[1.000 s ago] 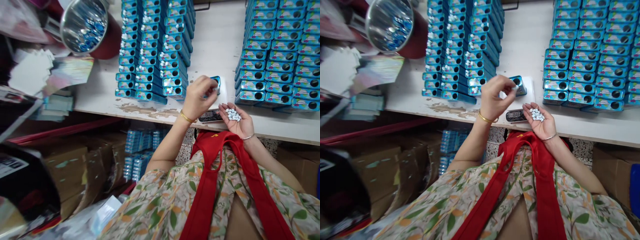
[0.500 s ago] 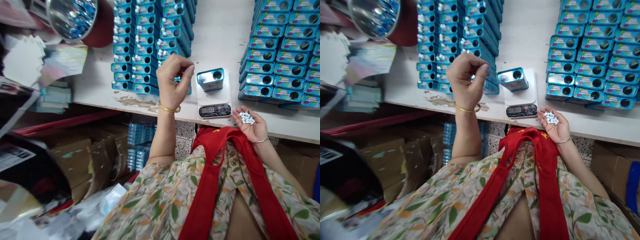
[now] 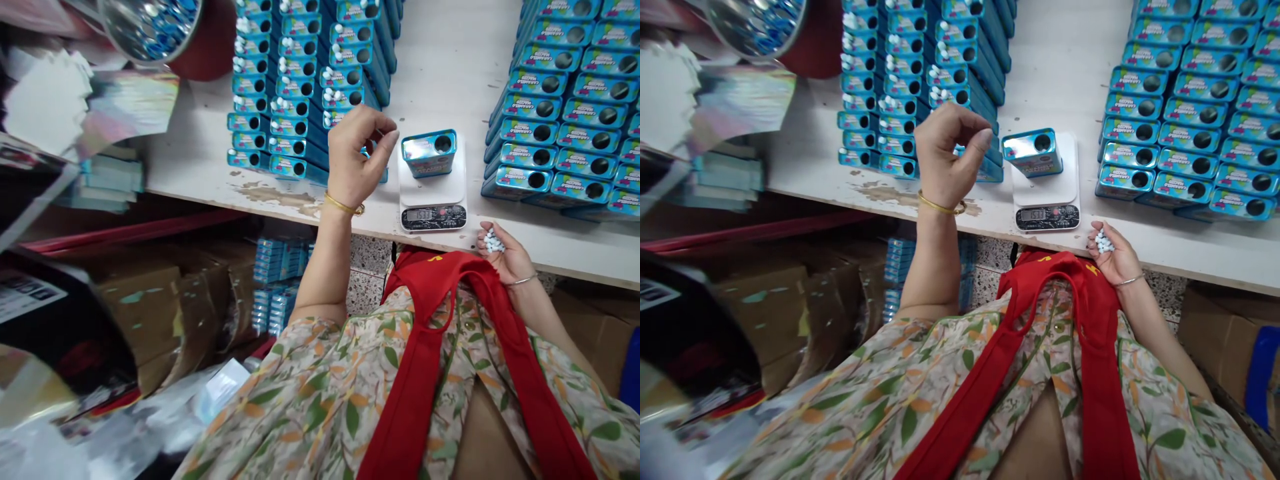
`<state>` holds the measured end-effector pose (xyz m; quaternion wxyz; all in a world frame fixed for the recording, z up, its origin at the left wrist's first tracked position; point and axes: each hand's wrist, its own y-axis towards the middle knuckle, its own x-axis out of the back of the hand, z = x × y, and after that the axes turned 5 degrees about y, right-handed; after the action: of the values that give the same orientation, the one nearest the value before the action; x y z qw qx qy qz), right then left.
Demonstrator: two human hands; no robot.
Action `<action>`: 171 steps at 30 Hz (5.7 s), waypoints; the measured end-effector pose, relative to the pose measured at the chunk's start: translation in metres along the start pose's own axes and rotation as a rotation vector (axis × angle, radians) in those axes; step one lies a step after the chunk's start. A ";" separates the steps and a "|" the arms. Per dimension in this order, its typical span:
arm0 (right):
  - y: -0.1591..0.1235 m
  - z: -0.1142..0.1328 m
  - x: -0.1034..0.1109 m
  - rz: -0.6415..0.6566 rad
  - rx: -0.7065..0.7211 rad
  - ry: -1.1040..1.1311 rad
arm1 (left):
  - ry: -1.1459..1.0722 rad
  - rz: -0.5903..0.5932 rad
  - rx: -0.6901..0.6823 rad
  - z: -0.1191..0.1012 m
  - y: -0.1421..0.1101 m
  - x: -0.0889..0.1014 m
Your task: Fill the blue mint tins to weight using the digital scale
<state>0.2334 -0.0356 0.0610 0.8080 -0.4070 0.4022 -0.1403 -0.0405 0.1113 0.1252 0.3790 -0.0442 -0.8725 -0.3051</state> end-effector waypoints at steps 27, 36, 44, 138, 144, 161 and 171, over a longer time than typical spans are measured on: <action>-0.001 0.054 -0.131 0.320 0.284 -0.532 | 0.043 0.009 0.029 0.013 -0.016 0.006; -0.007 0.021 -0.036 0.141 -0.024 -0.260 | -0.025 0.093 0.083 0.014 -0.009 -0.005; -0.014 0.010 -0.027 0.131 0.074 -0.331 | -0.082 0.231 -0.048 0.026 -0.008 -0.036; -0.039 0.069 -0.039 0.309 0.087 -0.287 | 0.355 0.548 -0.203 -0.006 0.040 -0.016; -0.044 0.077 -0.026 0.279 0.090 -0.140 | 0.387 0.346 -0.129 0.058 0.182 -0.077; -0.053 0.100 -0.014 0.045 0.213 -0.153 | 0.260 0.527 -0.015 0.084 0.294 -0.146; -0.037 0.061 -0.049 0.179 -0.094 -0.259 | 0.326 0.520 -0.046 0.050 0.004 0.052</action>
<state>0.2523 0.0015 0.1370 0.8424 -0.4217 0.3354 0.0048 -0.1082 0.1351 0.1369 0.5783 -0.2252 -0.7525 -0.2206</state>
